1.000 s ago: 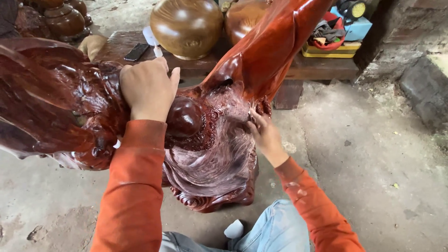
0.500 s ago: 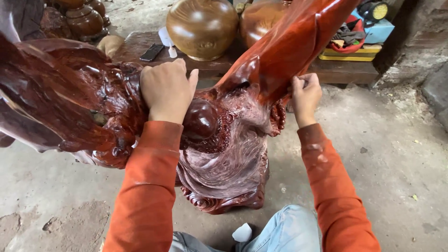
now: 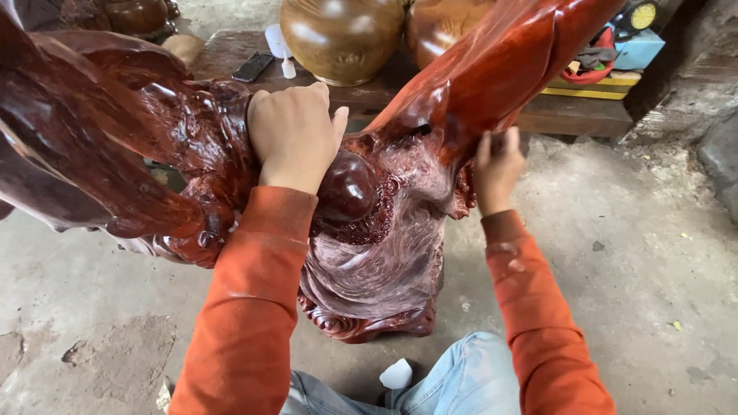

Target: Sanding a large, intricately carved wooden sculpture by hand using sandpaper to smooth the surface.

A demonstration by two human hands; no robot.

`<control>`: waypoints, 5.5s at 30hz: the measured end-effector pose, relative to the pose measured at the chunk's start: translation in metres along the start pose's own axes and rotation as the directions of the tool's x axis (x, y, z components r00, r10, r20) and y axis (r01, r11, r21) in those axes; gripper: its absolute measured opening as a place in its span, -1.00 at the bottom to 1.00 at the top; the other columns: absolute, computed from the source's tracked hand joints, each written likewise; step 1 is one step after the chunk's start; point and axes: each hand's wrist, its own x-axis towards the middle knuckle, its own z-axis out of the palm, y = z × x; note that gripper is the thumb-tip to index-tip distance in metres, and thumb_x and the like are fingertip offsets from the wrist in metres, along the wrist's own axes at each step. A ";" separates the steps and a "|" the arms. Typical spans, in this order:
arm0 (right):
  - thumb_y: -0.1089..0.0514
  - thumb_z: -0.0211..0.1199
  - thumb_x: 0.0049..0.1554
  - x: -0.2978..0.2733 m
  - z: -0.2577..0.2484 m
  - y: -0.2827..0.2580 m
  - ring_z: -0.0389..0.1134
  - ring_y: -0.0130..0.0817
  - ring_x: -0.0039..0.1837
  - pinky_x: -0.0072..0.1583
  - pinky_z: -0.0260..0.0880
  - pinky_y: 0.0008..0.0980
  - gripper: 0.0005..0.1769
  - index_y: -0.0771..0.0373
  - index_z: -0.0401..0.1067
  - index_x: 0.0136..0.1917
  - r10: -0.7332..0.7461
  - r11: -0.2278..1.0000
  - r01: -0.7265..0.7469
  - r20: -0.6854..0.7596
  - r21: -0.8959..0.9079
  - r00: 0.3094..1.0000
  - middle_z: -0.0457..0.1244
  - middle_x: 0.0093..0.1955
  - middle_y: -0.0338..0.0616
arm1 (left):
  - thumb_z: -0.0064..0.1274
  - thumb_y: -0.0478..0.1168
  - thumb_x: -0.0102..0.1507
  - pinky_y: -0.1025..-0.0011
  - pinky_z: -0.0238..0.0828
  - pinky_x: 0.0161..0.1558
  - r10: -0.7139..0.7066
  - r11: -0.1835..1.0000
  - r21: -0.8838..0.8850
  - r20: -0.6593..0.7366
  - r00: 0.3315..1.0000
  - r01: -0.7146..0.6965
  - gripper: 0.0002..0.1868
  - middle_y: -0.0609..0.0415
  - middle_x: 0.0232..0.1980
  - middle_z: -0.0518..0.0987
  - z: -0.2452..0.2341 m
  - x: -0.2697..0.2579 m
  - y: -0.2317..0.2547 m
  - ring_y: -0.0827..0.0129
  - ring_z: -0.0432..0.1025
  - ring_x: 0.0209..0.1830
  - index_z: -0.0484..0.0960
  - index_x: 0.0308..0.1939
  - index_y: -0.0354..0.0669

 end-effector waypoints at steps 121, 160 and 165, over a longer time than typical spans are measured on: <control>0.09 0.21 0.33 -0.036 0.013 0.002 0.41 0.22 -0.19 -0.14 0.38 0.06 -0.92 0.00 0.32 0.01 -0.062 0.990 0.064 0.022 -0.126 0.998 0.33 -0.30 0.01 | 0.00 0.06 0.33 0.18 0.28 -0.14 -0.083 0.996 -0.013 0.175 0.981 0.087 -0.70 0.15 -0.37 0.72 0.006 0.016 0.008 0.11 0.63 -0.29 0.77 -0.29 0.08; 0.08 0.18 0.21 -0.049 0.006 -0.023 0.45 0.27 -0.09 -0.03 0.42 0.16 -0.89 0.04 0.36 0.01 0.296 0.955 -0.278 0.306 -0.102 0.905 0.39 -0.27 0.14 | 0.00 0.13 0.34 0.15 0.34 -0.03 -0.121 0.993 0.043 0.286 0.950 0.114 -0.72 0.03 -0.30 0.74 -0.002 0.013 0.009 -0.04 0.64 -0.17 0.77 -0.15 0.20; 0.07 0.21 0.19 -0.070 -0.028 -0.034 0.42 0.27 0.03 0.03 0.41 0.21 -0.90 0.03 0.43 0.00 0.296 0.947 -0.322 0.443 -0.018 0.846 0.43 -0.12 0.08 | -0.04 0.14 0.35 0.15 0.34 -0.01 -0.131 0.991 0.068 0.326 0.936 0.115 -0.69 0.01 -0.27 0.76 -0.008 0.016 0.014 -0.05 0.65 -0.15 0.77 -0.11 0.23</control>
